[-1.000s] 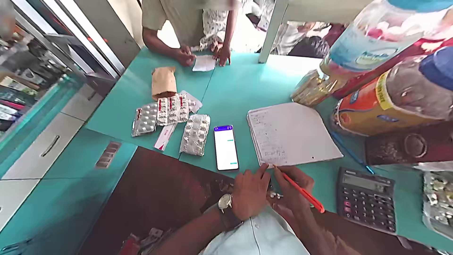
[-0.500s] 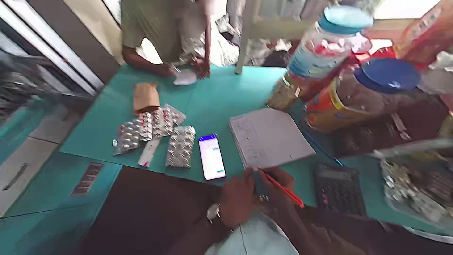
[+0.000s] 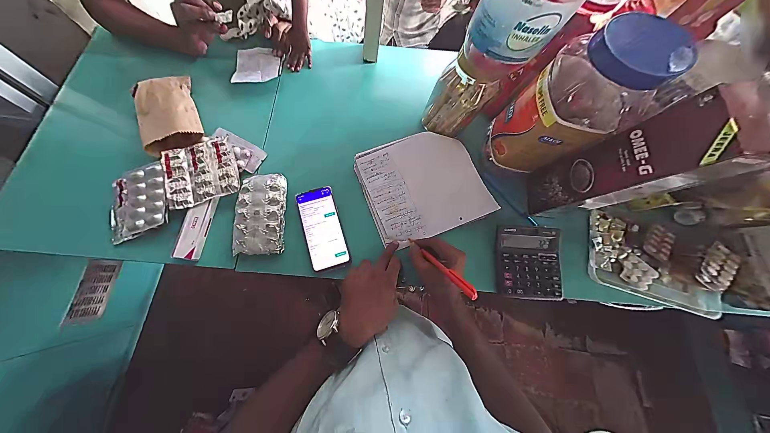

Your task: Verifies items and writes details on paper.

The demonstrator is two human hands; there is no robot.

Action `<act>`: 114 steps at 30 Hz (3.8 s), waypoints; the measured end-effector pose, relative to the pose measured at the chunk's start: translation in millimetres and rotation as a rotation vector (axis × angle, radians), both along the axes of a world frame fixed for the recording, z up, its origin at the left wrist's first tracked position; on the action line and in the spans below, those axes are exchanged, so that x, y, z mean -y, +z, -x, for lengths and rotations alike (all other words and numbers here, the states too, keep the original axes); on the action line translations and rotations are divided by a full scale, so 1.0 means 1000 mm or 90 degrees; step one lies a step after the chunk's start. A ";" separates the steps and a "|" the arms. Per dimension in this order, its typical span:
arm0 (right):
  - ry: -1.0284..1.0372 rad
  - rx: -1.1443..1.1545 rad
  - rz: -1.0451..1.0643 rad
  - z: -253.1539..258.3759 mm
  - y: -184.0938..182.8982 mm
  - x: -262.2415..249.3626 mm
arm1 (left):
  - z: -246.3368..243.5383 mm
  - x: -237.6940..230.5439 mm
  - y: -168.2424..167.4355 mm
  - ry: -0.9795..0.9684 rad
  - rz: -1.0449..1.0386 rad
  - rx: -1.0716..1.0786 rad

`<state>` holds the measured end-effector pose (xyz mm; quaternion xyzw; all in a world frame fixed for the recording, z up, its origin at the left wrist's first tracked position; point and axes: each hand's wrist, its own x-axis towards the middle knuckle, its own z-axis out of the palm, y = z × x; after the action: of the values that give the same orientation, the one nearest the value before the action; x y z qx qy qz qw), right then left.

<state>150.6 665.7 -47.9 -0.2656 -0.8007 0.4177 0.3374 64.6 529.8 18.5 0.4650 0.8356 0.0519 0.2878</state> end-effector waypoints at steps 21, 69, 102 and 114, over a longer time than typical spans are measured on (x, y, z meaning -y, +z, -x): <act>-0.031 0.003 -0.029 -0.002 0.002 0.000 | 0.002 -0.001 0.004 0.022 -0.017 0.048; -0.085 -0.005 -0.028 -0.007 0.001 -0.013 | 0.001 -0.004 0.003 0.014 0.012 -0.004; 0.231 0.039 -0.125 0.013 0.010 -0.057 | 0.021 0.015 -0.005 0.238 -0.281 0.086; -0.015 -0.035 0.101 0.014 0.013 -0.050 | 0.031 -0.020 -0.005 0.220 -0.225 0.195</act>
<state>136.3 715.3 -34.5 -0.2894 -0.7523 0.4827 0.3425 33.3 549.5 13.2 0.3456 0.8274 0.3144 0.3117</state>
